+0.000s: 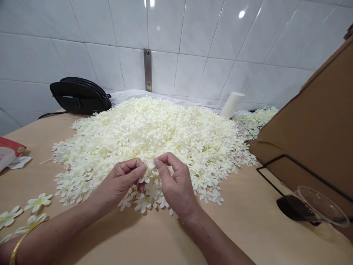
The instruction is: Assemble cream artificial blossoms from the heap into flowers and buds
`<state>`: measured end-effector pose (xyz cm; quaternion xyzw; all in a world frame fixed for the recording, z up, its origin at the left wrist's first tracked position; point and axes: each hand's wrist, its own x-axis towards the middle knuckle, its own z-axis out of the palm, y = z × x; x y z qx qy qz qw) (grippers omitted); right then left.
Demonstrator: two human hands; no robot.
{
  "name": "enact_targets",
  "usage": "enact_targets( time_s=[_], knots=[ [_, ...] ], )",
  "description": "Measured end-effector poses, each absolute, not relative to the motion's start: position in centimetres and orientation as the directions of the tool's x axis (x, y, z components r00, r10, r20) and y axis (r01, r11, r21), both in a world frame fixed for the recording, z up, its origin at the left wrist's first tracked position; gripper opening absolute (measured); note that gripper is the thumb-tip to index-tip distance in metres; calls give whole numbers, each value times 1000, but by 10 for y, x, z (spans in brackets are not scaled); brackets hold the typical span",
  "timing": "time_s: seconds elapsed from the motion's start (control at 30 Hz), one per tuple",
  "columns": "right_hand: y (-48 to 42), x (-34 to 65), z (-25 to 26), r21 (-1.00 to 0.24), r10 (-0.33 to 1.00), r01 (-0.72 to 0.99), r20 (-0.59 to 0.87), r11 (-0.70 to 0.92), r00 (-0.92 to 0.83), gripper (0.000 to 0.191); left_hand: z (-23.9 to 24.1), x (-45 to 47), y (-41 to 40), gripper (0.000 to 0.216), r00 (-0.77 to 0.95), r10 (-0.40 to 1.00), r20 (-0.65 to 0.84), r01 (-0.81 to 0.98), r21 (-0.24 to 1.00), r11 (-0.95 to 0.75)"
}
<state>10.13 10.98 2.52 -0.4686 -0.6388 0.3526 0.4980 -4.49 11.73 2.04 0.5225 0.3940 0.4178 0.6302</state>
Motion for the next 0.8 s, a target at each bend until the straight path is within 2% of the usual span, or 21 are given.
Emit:
enact_targets(
  time_s=[0.2, 0.4, 0.6, 0.8],
  knots=[
    [112, 103, 26, -904, 951, 310, 311, 294, 4, 19, 20, -46, 118, 29, 345, 938, -41, -132, 987, 92],
    [111, 102, 26, -864, 943, 379, 317, 332, -103, 18, 20, -46, 118, 29, 320, 946, -40, -60, 996, 63],
    [114, 106, 24, -864, 935, 389, 355, 319, 22, 21, 22, -45, 117, 29, 306, 951, -47, -70, 995, 72],
    [123, 113, 22, -813, 900, 479, 425, 333, 97, 22, 21, -45, 117, 28, 287, 957, -52, -85, 993, 79]
  ],
)
